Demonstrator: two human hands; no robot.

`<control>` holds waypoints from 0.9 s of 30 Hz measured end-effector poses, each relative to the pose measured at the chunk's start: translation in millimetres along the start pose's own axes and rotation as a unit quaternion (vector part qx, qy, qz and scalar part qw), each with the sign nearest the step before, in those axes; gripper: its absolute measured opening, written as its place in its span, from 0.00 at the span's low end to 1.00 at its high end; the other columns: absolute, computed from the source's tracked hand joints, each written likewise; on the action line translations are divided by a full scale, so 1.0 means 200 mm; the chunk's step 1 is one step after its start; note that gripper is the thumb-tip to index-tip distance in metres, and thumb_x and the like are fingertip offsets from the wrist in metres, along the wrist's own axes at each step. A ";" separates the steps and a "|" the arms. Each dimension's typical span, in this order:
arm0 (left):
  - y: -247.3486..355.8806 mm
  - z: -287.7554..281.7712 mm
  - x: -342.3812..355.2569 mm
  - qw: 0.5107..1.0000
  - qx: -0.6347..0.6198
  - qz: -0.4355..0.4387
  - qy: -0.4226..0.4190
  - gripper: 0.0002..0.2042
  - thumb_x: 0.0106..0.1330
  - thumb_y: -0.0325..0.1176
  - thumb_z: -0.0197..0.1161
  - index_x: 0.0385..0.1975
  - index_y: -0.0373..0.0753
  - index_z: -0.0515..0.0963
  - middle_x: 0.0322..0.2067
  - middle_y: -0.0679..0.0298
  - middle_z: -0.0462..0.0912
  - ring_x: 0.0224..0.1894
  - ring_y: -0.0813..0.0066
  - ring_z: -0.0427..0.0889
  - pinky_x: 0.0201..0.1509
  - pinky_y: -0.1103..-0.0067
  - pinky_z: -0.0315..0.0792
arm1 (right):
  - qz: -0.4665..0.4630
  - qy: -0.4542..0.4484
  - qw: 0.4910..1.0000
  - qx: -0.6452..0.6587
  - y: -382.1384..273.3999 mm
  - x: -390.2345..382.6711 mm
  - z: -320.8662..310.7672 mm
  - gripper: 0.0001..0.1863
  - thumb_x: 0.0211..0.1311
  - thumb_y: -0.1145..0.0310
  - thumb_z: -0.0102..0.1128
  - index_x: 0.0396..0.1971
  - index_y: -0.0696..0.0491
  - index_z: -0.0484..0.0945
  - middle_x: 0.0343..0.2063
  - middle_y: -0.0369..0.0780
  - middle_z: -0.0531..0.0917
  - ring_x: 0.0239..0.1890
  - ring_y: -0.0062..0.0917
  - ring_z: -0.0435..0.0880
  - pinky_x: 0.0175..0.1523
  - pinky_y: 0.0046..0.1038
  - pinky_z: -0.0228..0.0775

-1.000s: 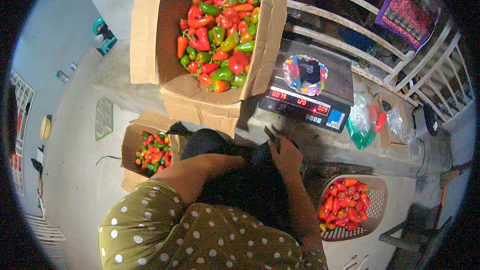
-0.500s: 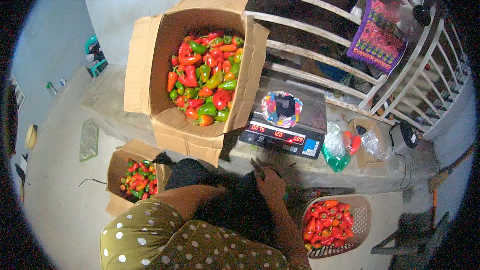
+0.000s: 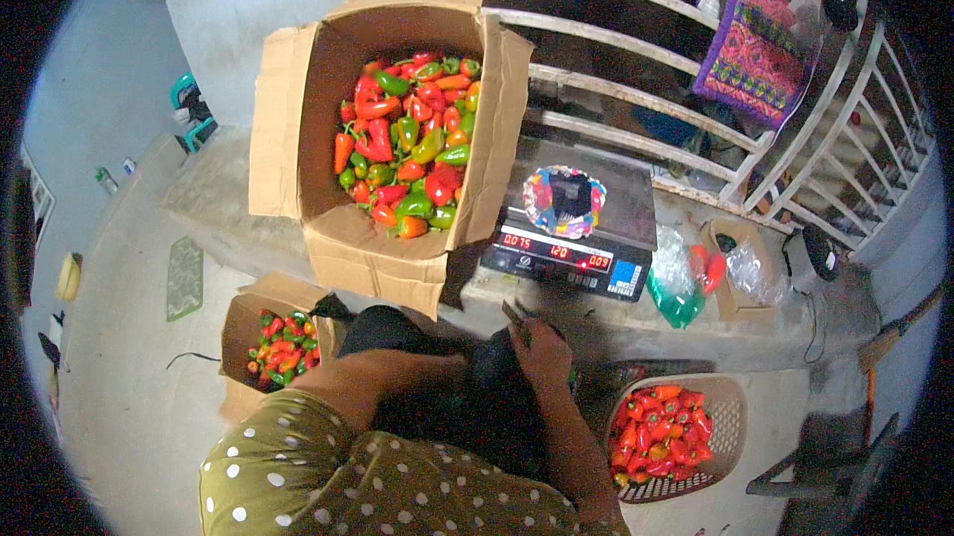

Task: The person sits on the floor and sorts red and green peppers from a large cardboard box into a smaller box and a plastic basket. They pick peppers one by one, inspect them, and place them into the respective containers.

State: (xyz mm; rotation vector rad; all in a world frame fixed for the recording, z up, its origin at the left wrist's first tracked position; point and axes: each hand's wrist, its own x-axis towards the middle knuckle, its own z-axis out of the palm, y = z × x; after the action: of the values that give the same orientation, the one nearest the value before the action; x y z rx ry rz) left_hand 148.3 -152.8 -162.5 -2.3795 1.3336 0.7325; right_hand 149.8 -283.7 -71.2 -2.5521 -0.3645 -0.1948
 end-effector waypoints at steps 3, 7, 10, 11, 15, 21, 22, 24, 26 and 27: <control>-0.09 -0.04 -0.31 1.000 0.018 0.010 0.012 0.10 0.51 0.33 0.52 0.24 0.35 0.79 0.28 0.50 0.80 0.32 0.58 0.80 0.36 0.59 0.71 | 0.032 -0.043 0.999 -0.004 -0.06 0.02 -0.04 0.23 0.55 0.48 0.53 0.39 0.52 0.76 0.30 0.46 0.80 0.34 0.41 0.79 0.40 0.39 0.70; -0.26 -0.04 -0.57 0.951 -0.215 -0.198 0.098 0.08 0.51 0.29 0.55 0.28 0.36 0.79 0.29 0.51 0.80 0.36 0.52 0.79 0.40 0.65 0.73 | 0.001 0.013 0.997 0.071 0.03 0.05 0.10 0.23 0.54 0.48 0.55 0.42 0.50 0.74 0.32 0.47 0.80 0.35 0.43 0.79 0.41 0.38 0.71; -0.16 -0.11 -0.73 0.878 -0.421 -0.178 0.144 0.11 0.56 0.35 0.57 0.36 0.36 0.77 0.34 0.50 0.79 0.39 0.53 0.78 0.43 0.68 0.71 | 0.034 -0.030 0.982 0.183 -0.05 0.05 -0.01 0.21 0.53 0.50 0.57 0.41 0.49 0.74 0.30 0.47 0.80 0.35 0.43 0.79 0.39 0.38 0.70; -0.12 -0.01 -0.72 0.851 -0.438 -0.175 0.232 0.12 0.57 0.36 0.59 0.37 0.36 0.77 0.36 0.50 0.78 0.42 0.54 0.77 0.44 0.70 0.70 | 0.014 -0.011 0.979 0.203 -0.06 0.03 0.01 0.20 0.53 0.52 0.58 0.40 0.49 0.73 0.28 0.46 0.80 0.33 0.41 0.80 0.37 0.37 0.69; 0.03 0.01 -0.85 0.742 -0.478 -0.255 0.394 0.12 0.58 0.34 0.59 0.38 0.35 0.77 0.38 0.53 0.77 0.40 0.58 0.77 0.44 0.72 0.70 | 0.005 -0.079 0.963 0.257 -0.22 -0.03 -0.15 0.18 0.52 0.56 0.60 0.40 0.51 0.73 0.27 0.44 0.79 0.32 0.36 0.80 0.38 0.33 0.69; 0.12 -0.06 -1.00 0.337 -0.837 -0.144 0.406 0.12 0.65 0.31 0.51 0.46 0.33 0.71 0.35 0.63 0.79 0.36 0.75 0.79 0.43 0.78 0.74 | -0.079 -0.060 0.955 0.281 -0.22 -0.10 -0.09 0.19 0.52 0.60 0.61 0.41 0.55 0.74 0.28 0.41 0.80 0.34 0.32 0.80 0.42 0.26 0.69; 0.12 -0.07 -1.02 0.248 -0.876 -0.101 0.401 0.13 0.65 0.30 0.51 0.47 0.33 0.70 0.34 0.63 0.79 0.36 0.75 0.79 0.43 0.79 0.75 | -0.076 -0.084 0.945 0.307 -0.26 -0.10 -0.11 0.19 0.52 0.60 0.61 0.41 0.55 0.74 0.28 0.41 0.81 0.35 0.31 0.80 0.43 0.26 0.69; 0.13 -0.06 -1.04 0.260 -0.884 -0.058 0.384 0.17 0.63 0.26 0.52 0.53 0.36 0.64 0.39 0.60 0.76 0.36 0.73 0.79 0.43 0.76 0.77 | -0.056 -0.132 0.931 0.335 -0.34 -0.11 -0.15 0.19 0.52 0.60 0.61 0.41 0.55 0.75 0.29 0.42 0.81 0.35 0.32 0.81 0.43 0.26 0.69; 0.18 -0.10 -1.06 0.339 -0.861 -0.043 0.377 0.21 0.62 0.24 0.52 0.56 0.38 0.61 0.42 0.60 0.74 0.36 0.73 0.79 0.42 0.76 0.77 | -0.021 -0.179 0.924 0.337 -0.42 -0.12 -0.18 0.18 0.52 0.61 0.61 0.40 0.56 0.75 0.30 0.43 0.81 0.35 0.33 0.81 0.42 0.26 0.70; 0.20 -0.10 -1.07 0.362 -0.868 -0.019 0.339 0.26 0.60 0.23 0.54 0.58 0.40 0.56 0.45 0.59 0.72 0.36 0.72 0.79 0.42 0.77 0.77 | -0.037 -0.190 0.924 0.329 -0.43 -0.13 -0.16 0.18 0.52 0.61 0.60 0.40 0.56 0.74 0.30 0.44 0.81 0.34 0.34 0.81 0.41 0.27 0.70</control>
State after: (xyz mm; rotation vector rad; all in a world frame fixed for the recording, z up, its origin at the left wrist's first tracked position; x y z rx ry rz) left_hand 27.6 -35.1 -24.9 -4.6964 -0.1438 1.8720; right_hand 97.3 -236.5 -6.2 -1.8942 -0.5638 0.3521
